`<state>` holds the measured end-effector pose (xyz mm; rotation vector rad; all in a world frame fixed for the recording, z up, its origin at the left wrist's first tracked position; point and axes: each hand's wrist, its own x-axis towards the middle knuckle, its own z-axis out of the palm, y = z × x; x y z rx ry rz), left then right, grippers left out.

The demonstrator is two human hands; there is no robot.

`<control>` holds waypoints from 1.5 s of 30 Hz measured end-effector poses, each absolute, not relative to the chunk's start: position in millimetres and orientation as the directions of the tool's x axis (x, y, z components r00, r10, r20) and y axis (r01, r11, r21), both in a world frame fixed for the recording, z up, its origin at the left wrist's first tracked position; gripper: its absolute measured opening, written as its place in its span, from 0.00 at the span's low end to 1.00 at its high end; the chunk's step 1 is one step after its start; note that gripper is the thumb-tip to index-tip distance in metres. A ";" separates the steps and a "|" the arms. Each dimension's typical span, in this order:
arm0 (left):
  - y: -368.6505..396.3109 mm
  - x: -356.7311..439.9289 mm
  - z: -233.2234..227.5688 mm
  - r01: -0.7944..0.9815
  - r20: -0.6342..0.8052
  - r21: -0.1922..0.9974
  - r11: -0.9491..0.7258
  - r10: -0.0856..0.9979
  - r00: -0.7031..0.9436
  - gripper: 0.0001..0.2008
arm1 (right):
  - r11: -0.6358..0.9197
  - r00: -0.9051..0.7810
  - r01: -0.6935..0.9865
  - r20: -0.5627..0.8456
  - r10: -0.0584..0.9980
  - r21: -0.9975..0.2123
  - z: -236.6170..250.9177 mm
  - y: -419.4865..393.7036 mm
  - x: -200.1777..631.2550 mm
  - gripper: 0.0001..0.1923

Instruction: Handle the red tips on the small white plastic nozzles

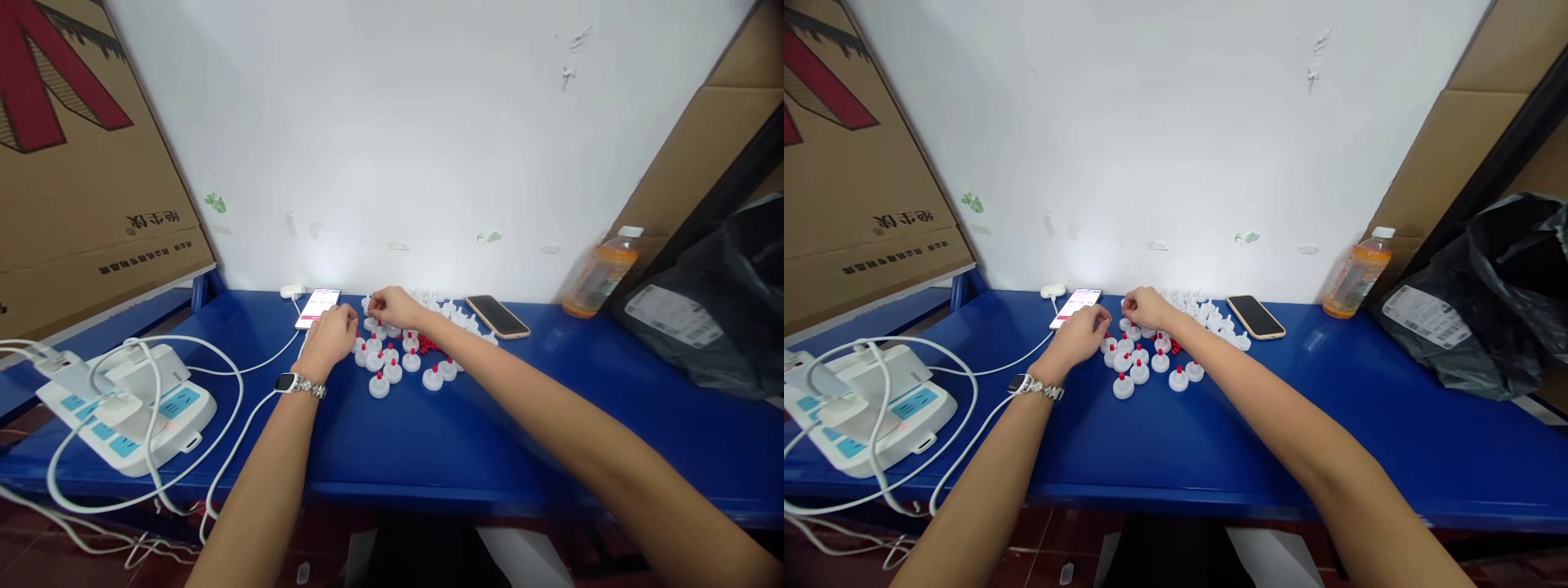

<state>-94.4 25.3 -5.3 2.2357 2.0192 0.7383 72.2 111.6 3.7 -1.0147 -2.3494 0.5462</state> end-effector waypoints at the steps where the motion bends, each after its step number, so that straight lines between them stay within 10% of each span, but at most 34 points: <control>1: 25.4 -93.3 -6.5 0.934 0.324 0.324 -0.152 0.945 0.041 0.12 | 0.642 -0.605 0.558 0.271 0.749 -0.527 5.7 112.3 72.0 0.05; 12: 25.7 -85.7 -9.5 0.918 0.343 0.336 -0.212 0.935 0.090 0.15 | 0.501 -0.446 0.818 0.239 0.862 -0.281 13.1 133.7 55.0 0.05; 24: 25.4 -70.9 -8.2 0.784 0.511 0.378 -0.493 0.817 0.267 0.13 | 0.544 -0.303 0.513 0.453 0.839 -0.664 7.9 53.9 108.4 0.12; 34: 30.1 -63.3 -13.5 0.748 0.511 0.372 -0.549 0.794 0.329 0.18 | 0.478 -0.407 0.864 0.341 0.847 -0.158 6.3 40.2 122.0 0.10; 45: 25.7 -59.5 -6.9 0.764 0.487 0.389 -0.515 0.819 0.303 0.18 | 0.433 -0.388 0.894 0.284 0.877 -0.115 1.3 53.4 110.3 0.08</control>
